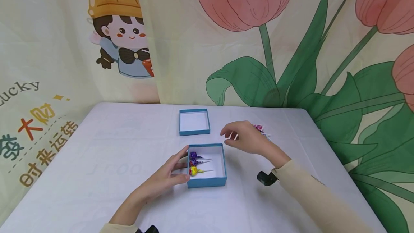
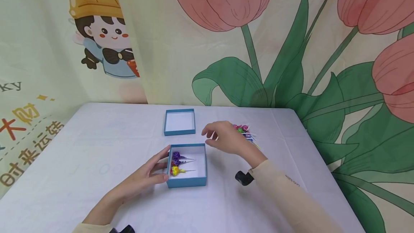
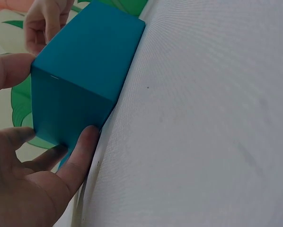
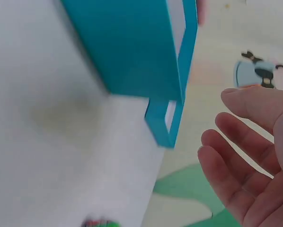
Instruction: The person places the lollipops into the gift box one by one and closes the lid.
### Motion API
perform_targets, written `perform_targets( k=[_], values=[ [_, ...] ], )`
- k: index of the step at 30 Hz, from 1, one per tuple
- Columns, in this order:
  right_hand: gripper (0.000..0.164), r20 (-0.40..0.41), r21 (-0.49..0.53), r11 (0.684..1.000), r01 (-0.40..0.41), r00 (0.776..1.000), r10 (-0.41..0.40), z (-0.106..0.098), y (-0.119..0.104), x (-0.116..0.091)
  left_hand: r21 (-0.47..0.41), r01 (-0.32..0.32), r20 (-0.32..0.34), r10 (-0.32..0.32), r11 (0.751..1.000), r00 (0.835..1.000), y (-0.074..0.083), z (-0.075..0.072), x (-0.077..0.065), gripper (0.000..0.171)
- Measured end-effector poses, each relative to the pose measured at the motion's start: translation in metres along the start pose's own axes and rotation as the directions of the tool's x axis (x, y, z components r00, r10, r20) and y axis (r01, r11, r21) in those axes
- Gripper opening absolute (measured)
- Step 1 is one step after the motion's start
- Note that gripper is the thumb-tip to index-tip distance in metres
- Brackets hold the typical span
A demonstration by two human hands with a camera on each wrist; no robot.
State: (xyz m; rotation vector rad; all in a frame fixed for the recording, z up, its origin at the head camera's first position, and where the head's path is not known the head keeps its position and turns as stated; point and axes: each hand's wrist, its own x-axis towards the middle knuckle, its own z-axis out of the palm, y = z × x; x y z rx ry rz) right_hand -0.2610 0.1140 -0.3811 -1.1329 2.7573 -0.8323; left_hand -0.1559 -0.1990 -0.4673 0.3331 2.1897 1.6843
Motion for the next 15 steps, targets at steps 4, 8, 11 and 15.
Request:
perform_targets(
  k=[4, 8, 11, 15],
  values=[
    [0.026, -0.038, -0.059, 0.996, -0.060, 0.998, 0.058, -0.012, 0.023, -0.007, 0.000, -0.002, 0.002, 0.002, 1.000, 1.000, 0.000, 0.000, 0.000, 0.090],
    [0.029, -0.054, -0.090, 0.989, -0.119, 0.992, 0.115, -0.014, 0.048, -0.014, -0.002, -0.004, 0.007, 0.004, 1.000, 1.000, 0.001, -0.001, -0.001, 0.090],
    [0.030, -0.051, -0.094, 0.987, -0.134, 0.990, 0.129, -0.012, 0.062, -0.018, -0.005, -0.011, 0.008, 0.011, 1.000, 1.000, 0.000, -0.001, -0.001, 0.091],
    [0.032, -0.051, -0.112, 0.983, -0.147, 0.989, 0.142, -0.008, 0.075, -0.021, -0.002, -0.017, 0.009, 0.017, 1.000, 1.000, 0.000, -0.001, -0.001, 0.091]
  ],
)
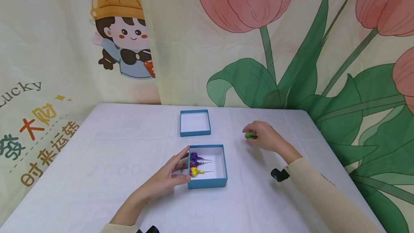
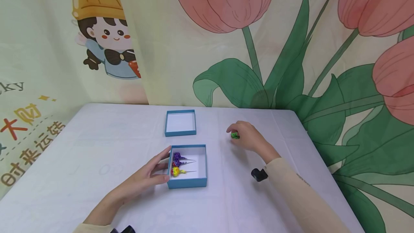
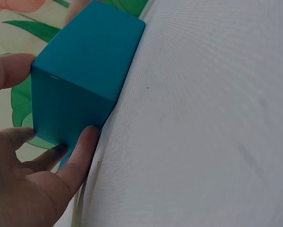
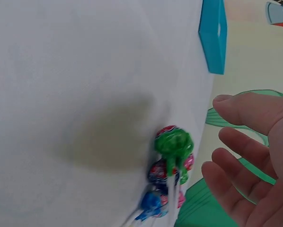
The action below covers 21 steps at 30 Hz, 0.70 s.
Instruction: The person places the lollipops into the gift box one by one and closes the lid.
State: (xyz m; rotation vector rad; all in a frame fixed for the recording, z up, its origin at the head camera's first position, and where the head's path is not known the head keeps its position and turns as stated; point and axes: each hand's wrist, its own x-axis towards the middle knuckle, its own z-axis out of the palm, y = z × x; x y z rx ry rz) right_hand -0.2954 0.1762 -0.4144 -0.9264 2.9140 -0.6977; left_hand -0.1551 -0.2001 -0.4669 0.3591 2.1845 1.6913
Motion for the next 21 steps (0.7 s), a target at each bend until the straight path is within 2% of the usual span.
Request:
perform_targets(
  k=[6, 12, 21],
  values=[
    [0.031, -0.002, -0.067, 0.998, -0.023, 1.000, 0.023, 0.007, 0.012, -0.002, -0.005, 0.010, -0.003, -0.010, 1.000, 1.000, -0.001, 0.000, 0.000, 0.090],
    [0.030, -0.003, -0.113, 0.992, -0.056, 0.998, 0.056, 0.011, 0.015, -0.003, 0.001, -0.006, 0.002, 0.006, 1.000, 1.000, -0.001, 0.000, 0.000, 0.090],
    [0.026, 0.007, -0.154, 0.985, -0.081, 0.996, 0.083, 0.020, 0.019, -0.004, 0.002, 0.004, -0.004, -0.004, 1.000, 1.000, -0.002, 0.000, 0.001, 0.091]
  ],
)
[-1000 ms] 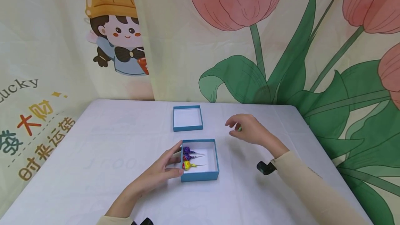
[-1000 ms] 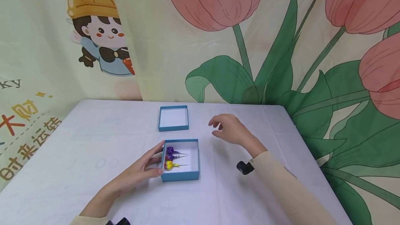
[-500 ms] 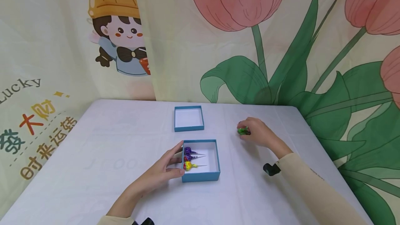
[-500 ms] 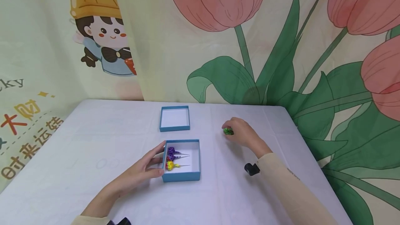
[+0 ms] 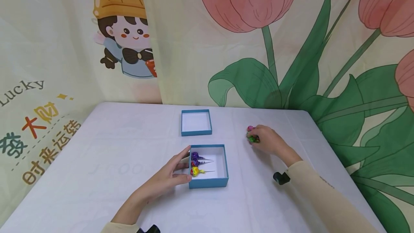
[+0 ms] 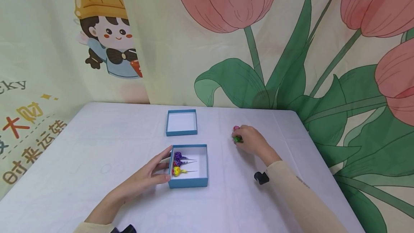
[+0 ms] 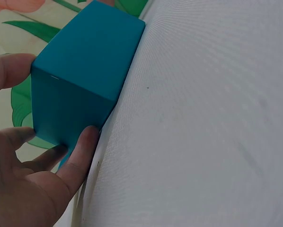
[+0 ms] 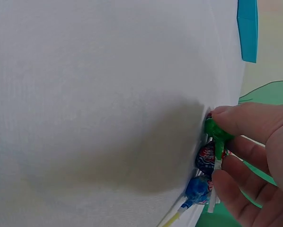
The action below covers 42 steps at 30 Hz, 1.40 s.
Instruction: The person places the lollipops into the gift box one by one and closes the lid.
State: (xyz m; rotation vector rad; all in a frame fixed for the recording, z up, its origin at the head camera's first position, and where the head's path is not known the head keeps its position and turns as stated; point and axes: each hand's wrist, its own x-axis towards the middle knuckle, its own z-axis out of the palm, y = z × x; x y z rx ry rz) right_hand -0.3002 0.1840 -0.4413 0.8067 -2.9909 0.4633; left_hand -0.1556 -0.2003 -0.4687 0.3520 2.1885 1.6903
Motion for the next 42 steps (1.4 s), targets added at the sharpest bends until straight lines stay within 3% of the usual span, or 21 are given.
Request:
perform_targets(
  k=[8, 15, 22, 31, 42],
  values=[
    [0.022, -0.017, -0.013, 1.000, -0.027, 0.999, 0.027, 0.005, 0.000, 0.000, 0.003, 0.004, -0.002, -0.004, 1.000, 1.000, 0.001, 0.000, 0.000, 0.091],
    [0.019, -0.032, -0.038, 0.999, 0.002, 0.999, -0.003, 0.003, -0.001, 0.000, 0.003, -0.003, 0.000, 0.003, 1.000, 1.000, 0.002, 0.000, -0.001, 0.091],
    [0.019, -0.021, -0.024, 1.000, 0.019, 1.000, -0.019, 0.003, 0.000, -0.003, -0.002, 0.007, 0.000, -0.007, 1.000, 1.000, 0.003, -0.001, 0.000, 0.091],
    [0.021, 0.027, 0.044, 0.999, -0.030, 0.999, 0.029, 0.004, 0.000, -0.006, -0.002, -0.003, 0.005, 0.003, 1.000, 1.000, 0.001, -0.001, -0.001, 0.091],
    [0.023, -0.007, 0.101, 0.993, 0.053, 0.999, -0.053, -0.004, -0.026, -0.009, -0.003, -0.002, 0.007, 0.002, 1.000, 1.000, 0.000, -0.001, -0.001, 0.091]
  ],
)
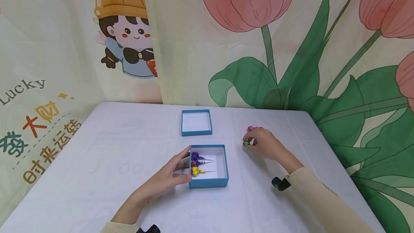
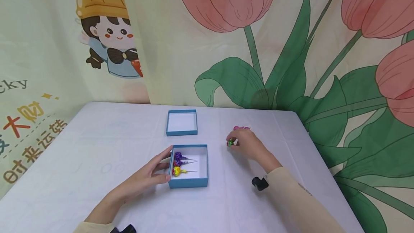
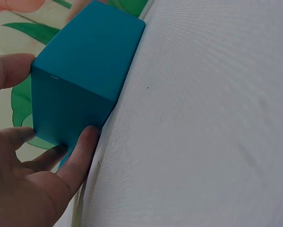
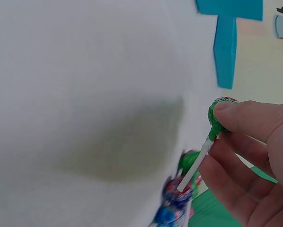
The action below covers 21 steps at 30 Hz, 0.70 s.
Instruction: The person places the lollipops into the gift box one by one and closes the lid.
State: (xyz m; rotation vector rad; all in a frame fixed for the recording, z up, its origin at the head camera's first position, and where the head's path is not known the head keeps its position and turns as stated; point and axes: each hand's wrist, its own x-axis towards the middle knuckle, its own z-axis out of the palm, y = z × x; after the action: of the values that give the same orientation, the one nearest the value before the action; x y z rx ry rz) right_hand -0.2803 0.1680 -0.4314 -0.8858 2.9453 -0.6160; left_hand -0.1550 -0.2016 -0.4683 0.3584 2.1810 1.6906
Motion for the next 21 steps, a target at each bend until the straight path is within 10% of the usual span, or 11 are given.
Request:
perform_targets(
  k=[21],
  values=[
    [0.028, -0.035, 0.208, 0.957, 0.202, 0.979, -0.199, -0.005, -0.089, 0.006, 0.009, 0.022, -0.012, -0.021, 1.000, 1.000, 0.004, 0.002, 0.000, 0.089]
  ],
)
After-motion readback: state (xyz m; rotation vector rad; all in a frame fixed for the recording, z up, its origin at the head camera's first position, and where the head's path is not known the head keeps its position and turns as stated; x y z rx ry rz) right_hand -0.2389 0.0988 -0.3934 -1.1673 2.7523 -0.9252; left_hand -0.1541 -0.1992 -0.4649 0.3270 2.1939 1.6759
